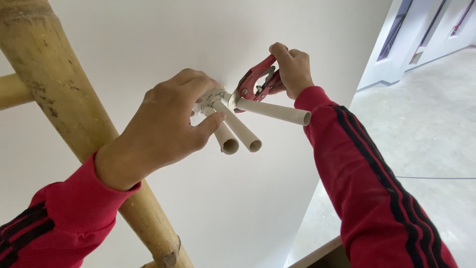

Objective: Cutting PVC pipes protruding from a wall using a manual ratcheting pipe cutter while standing on a ladder.

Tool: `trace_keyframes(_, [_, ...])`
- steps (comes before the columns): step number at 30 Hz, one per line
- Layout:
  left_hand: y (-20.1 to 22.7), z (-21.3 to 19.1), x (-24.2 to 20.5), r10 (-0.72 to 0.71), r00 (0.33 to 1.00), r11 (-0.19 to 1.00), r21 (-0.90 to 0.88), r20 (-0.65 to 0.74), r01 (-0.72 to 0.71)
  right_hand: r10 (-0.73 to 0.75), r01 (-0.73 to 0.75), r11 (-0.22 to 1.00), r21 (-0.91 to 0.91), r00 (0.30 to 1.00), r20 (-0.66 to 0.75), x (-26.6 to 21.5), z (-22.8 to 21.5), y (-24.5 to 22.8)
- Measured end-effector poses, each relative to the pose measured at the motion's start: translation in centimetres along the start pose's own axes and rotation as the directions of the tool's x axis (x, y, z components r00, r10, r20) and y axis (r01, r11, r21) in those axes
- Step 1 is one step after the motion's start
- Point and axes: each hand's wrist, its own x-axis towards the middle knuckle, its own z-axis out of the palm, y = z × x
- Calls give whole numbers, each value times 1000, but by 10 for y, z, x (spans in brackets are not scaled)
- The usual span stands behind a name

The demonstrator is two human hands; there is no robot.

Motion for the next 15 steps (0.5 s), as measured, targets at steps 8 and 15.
trace_keyframes(8, [-1,6,-4,30,999,999,24,21,-31,141,-135,986,99,989,-51,-2,1,10])
trace_keyframes(15, [16,11,-11,133,930,937,-349,342,-6,146,-143,986,88,989,-21,-8,2,4])
